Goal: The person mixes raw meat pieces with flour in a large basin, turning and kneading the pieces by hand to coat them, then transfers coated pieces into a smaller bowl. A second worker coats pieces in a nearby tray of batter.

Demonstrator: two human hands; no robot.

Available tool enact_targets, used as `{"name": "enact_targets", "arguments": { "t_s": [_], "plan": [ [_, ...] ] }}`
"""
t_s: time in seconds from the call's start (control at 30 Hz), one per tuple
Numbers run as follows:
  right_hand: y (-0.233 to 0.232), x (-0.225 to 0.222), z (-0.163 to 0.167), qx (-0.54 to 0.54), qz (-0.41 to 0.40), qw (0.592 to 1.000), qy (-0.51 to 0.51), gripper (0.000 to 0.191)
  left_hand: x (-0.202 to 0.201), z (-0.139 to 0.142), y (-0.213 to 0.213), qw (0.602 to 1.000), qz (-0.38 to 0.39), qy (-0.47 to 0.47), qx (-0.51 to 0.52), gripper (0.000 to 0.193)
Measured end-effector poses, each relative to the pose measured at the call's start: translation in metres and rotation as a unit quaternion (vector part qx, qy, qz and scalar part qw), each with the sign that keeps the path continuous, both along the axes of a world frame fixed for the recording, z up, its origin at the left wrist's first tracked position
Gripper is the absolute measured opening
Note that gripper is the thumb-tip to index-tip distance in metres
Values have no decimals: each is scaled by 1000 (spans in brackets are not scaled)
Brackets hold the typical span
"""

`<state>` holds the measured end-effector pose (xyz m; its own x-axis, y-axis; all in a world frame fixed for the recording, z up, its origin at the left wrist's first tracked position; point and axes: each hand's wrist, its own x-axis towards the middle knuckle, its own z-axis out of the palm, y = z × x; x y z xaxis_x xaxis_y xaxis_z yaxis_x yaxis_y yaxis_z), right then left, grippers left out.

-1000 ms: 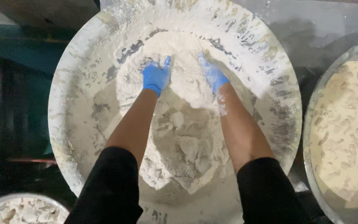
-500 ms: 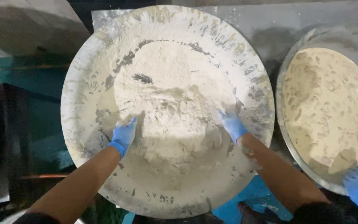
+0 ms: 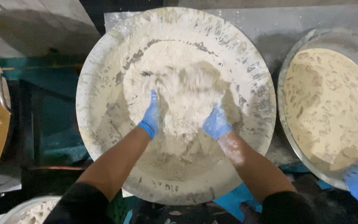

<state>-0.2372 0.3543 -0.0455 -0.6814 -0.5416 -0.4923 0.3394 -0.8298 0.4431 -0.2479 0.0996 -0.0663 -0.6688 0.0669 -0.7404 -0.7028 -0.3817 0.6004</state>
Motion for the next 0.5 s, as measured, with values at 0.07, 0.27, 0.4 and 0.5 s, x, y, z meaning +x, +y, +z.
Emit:
{"name": "enact_targets", "arguments": {
  "t_s": [0.07, 0.27, 0.4, 0.5],
  "plan": [
    [27, -2, -7, 276, 124, 939, 163, 69, 1, -7, -24, 997, -5, 68, -36, 88],
    [37, 84, -63, 598, 496, 603, 180, 62, 94, -63, -47, 785, -458, 39, -414, 82],
    [-28, 108, -55, 519, 449, 725, 45, 75, 135, -77, 15, 924, -272, -78, -259, 87],
    [-55, 96, -21, 399, 360, 843, 0, 76, 114, -62, 40, 984, -146, -92, -33, 88]
  ]
}}
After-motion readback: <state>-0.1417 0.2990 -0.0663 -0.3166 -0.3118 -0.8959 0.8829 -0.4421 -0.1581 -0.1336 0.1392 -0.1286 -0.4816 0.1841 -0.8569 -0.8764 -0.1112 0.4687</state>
